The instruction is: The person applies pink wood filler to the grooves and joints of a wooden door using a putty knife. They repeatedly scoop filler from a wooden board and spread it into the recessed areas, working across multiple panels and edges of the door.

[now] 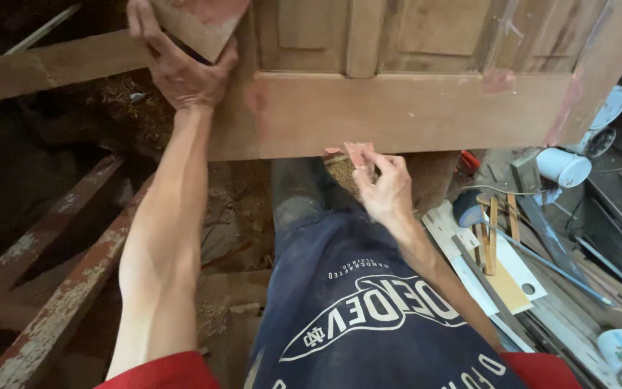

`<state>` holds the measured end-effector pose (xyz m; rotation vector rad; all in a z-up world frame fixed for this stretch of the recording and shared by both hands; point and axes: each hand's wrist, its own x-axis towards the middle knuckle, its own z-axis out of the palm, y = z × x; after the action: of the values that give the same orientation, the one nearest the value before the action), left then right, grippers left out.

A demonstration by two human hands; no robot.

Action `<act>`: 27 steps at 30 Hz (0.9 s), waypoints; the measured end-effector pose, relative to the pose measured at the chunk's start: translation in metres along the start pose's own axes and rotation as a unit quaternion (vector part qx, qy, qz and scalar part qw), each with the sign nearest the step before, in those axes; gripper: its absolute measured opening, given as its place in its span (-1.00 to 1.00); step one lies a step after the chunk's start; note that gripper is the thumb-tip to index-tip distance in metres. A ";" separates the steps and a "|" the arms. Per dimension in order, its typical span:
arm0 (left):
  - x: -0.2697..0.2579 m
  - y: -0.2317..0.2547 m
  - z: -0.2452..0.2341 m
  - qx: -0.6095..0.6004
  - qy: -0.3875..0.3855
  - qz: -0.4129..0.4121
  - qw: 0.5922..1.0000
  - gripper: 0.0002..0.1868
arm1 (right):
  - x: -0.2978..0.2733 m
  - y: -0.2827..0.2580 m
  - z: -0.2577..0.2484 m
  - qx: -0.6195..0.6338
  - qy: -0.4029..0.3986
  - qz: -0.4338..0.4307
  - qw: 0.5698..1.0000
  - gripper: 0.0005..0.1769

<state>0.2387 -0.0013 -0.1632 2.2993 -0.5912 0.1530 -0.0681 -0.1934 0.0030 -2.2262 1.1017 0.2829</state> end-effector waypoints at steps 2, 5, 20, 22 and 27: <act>0.000 0.000 0.002 0.004 0.005 0.001 1.000 0.27 | 0.000 0.003 0.016 0.006 -0.013 0.044 0.999 -0.50; -0.002 0.000 0.002 0.005 0.021 0.011 1.000 0.27 | -0.003 -0.002 0.047 -0.005 -0.021 0.055 0.998 -0.52; 0.011 0.037 -0.014 0.035 0.021 -0.020 0.999 0.32 | 0.036 0.006 -0.027 0.432 -0.210 0.077 0.874 -0.53; 0.009 0.037 -0.014 0.036 0.012 -0.022 0.999 0.32 | 0.038 0.010 -0.024 0.448 -0.149 0.063 0.879 -0.53; 0.011 0.032 -0.013 0.045 -0.006 -0.013 0.999 0.31 | 0.058 0.011 0.002 0.303 0.021 -0.018 0.953 -0.54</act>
<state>0.2343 -0.0159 -0.1307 2.3951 -0.5710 0.1565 -0.0398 -0.2336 -0.0293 -1.7027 0.9999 -0.1132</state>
